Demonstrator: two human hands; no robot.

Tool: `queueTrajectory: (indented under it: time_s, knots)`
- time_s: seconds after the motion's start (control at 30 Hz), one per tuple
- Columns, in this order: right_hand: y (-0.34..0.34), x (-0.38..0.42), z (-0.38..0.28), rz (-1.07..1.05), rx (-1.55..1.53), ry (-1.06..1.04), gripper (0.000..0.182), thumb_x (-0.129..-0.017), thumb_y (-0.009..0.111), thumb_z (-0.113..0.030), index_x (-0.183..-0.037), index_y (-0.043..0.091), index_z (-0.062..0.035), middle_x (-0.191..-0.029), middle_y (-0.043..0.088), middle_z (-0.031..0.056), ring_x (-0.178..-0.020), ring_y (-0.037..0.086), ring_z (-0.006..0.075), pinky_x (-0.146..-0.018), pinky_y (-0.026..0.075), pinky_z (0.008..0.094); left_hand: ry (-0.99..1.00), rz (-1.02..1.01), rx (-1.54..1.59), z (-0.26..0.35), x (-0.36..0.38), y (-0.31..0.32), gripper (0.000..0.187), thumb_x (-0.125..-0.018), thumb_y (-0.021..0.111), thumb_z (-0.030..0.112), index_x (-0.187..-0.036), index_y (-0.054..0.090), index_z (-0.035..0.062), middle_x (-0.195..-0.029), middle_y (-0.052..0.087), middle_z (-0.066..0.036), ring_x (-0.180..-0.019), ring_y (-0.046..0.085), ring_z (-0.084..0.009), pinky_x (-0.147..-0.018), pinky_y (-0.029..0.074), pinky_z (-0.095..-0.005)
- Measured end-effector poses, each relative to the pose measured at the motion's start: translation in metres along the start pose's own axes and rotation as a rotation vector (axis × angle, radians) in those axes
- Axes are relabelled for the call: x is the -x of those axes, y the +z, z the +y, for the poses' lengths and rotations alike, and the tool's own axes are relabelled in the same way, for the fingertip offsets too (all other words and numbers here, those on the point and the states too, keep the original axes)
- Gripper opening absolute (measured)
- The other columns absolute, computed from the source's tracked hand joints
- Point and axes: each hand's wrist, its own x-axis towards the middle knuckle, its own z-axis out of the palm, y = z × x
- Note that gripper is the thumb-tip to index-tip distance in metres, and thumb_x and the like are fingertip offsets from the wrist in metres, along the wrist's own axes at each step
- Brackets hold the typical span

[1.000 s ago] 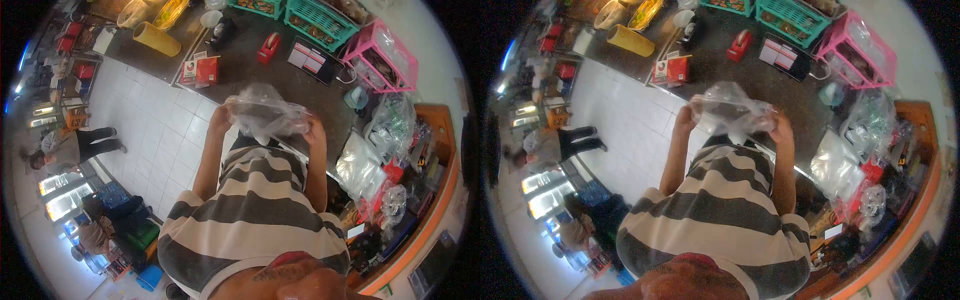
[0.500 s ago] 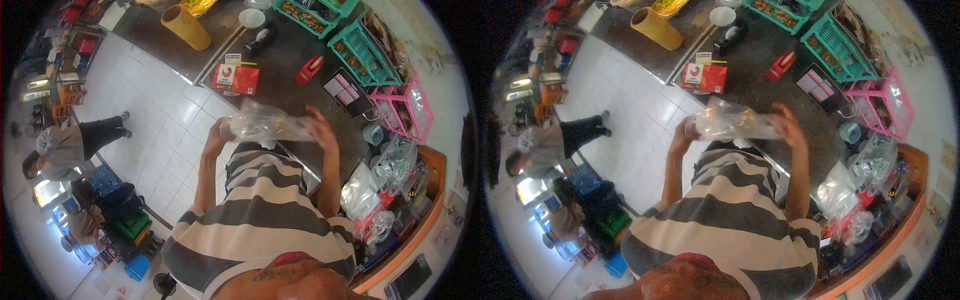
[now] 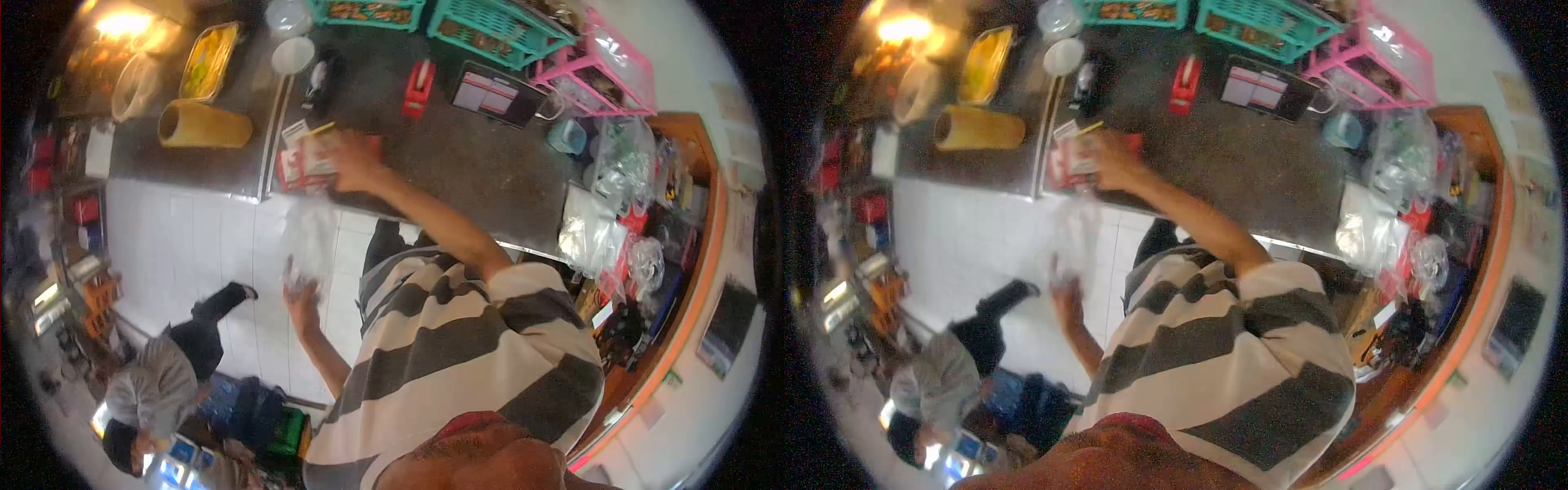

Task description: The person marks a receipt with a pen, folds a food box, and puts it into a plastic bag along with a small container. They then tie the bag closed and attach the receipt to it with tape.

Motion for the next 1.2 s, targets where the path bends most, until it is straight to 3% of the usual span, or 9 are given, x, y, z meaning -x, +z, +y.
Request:
queueTrajectory:
  time_s: [0.07, 0.23, 0.47, 0.53, 0.63, 0.7, 0.87, 1.03, 1.2]
  knots:
    - [-0.051, 0.056, 0.013, 0.113, -0.03, 0.113, 0.078, -0.058, 0.083, -0.026, -0.127, 0.053, -0.0056, -0.12, 0.055, 0.0184, -0.112, 0.053, 0.0363, -0.096, 0.042, 0.0484, 0.032, -0.197, -0.176, 0.005, -0.016, 0.027, 0.074, -0.073, 0.064, 0.001, -0.144, 0.044, 0.0102, -0.089, 0.056, 0.002, -0.061, 0.045, -0.0065, -0.053, 0.038, -0.0196]
    - [-0.127, 0.246, 0.052, 0.076, 0.197, 0.652, 0.095, -0.059, 0.087, -0.033, -0.139, 0.04, -0.0106, -0.128, 0.052, 0.0187, -0.12, 0.049, 0.0404, -0.102, 0.038, 0.0535, -0.221, -0.499, 0.056, 0.002, -0.04, 0.164, 0.027, -0.095, 0.059, 0.016, -0.121, 0.061, 0.0083, -0.087, 0.061, 0.005, -0.057, 0.045, -0.001, -0.043, 0.03, -0.0185]
    - [-0.289, 0.376, -0.015, -0.122, 0.207, 1.033, 0.105, -0.056, 0.085, -0.033, -0.146, 0.036, -0.0153, -0.131, 0.048, 0.0196, -0.117, 0.047, 0.0415, -0.099, 0.037, 0.0558, -0.349, -0.76, -0.151, -0.076, -0.059, 0.275, 0.038, -0.097, 0.058, 0.035, -0.118, 0.057, 0.0035, -0.095, 0.06, -0.002, -0.083, 0.058, -0.0124, -0.07, 0.048, -0.0294]
    - [-0.305, 0.356, -0.042, -0.032, 0.247, 0.904, 0.094, -0.054, 0.077, -0.011, -0.141, 0.042, -0.0147, -0.129, 0.05, 0.0164, -0.118, 0.049, 0.0399, -0.102, 0.039, 0.0484, -0.382, -0.805, -0.185, -0.099, -0.065, 0.284, 0.043, -0.098, 0.055, 0.04, -0.123, 0.055, 0.0048, -0.104, 0.059, -0.006, -0.094, 0.057, -0.0144, -0.075, 0.048, -0.0316]
    - [-0.29, 0.323, -0.053, 0.13, 0.061, 0.645, 0.081, -0.065, 0.077, -0.015, -0.14, 0.046, -0.0168, -0.131, 0.047, 0.0197, -0.12, 0.045, 0.0419, -0.102, 0.037, 0.0514, -0.498, -0.819, -0.144, -0.15, -0.083, 0.288, 0.029, -0.099, 0.052, 0.031, -0.118, 0.058, 0.0099, -0.092, 0.059, 0.001, -0.079, 0.056, -0.01, -0.066, 0.046, -0.0241]
    - [-0.249, 0.29, -0.032, 0.207, -0.022, 0.431, 0.084, -0.063, 0.077, -0.01, -0.14, 0.046, -0.0182, -0.133, 0.046, 0.0188, -0.122, 0.044, 0.0405, -0.106, 0.036, 0.0501, -0.724, -1.07, 0.348, -0.165, -0.091, 0.279, 0.042, -0.099, 0.052, 0.033, -0.133, 0.049, 0.0107, -0.115, 0.061, -0.006, -0.1, 0.062, -0.0181, -0.082, 0.054, -0.0305]
    - [-0.09, 0.28, 0.059, 0.204, -0.156, 0.184, 0.087, -0.058, 0.082, -0.017, -0.138, 0.047, -0.02, -0.139, 0.042, 0.0141, -0.13, 0.039, 0.0387, -0.11, 0.033, 0.052, -0.44, -1.089, 0.777, -0.159, -0.083, 0.269, 0.053, -0.098, 0.051, 0.033, -0.144, 0.037, 0.0103, -0.134, 0.052, -0.012, -0.12, 0.055, -0.0306, -0.099, 0.05, -0.0461]
    - [-0.068, 0.317, 0.089, -0.135, -0.069, 0.234, 0.095, -0.059, 0.085, -0.033, -0.143, 0.042, -0.0236, -0.141, 0.041, 0.0144, -0.131, 0.039, 0.0392, -0.109, 0.033, 0.056, -0.441, -0.774, 0.198, -0.164, -0.086, 0.256, 0.057, -0.098, 0.039, 0.048, -0.138, 0.047, 0.0082, -0.132, 0.056, -0.011, -0.118, 0.057, -0.0249, -0.098, 0.047, -0.0428]
    - [-0.079, 0.292, 0.097, -0.227, -0.183, 0.337, 0.099, -0.058, 0.086, -0.034, -0.145, 0.04, -0.0208, -0.139, 0.044, 0.0171, -0.13, 0.04, 0.0405, -0.108, 0.034, 0.0541, -0.082, -0.528, -0.02, -0.205, -0.098, 0.235, 0.024, -0.095, 0.06, 0.016, -0.115, 0.067, 0.0042, -0.108, 0.069, -0.006, -0.096, 0.063, -0.0166, -0.087, 0.048, -0.0324]
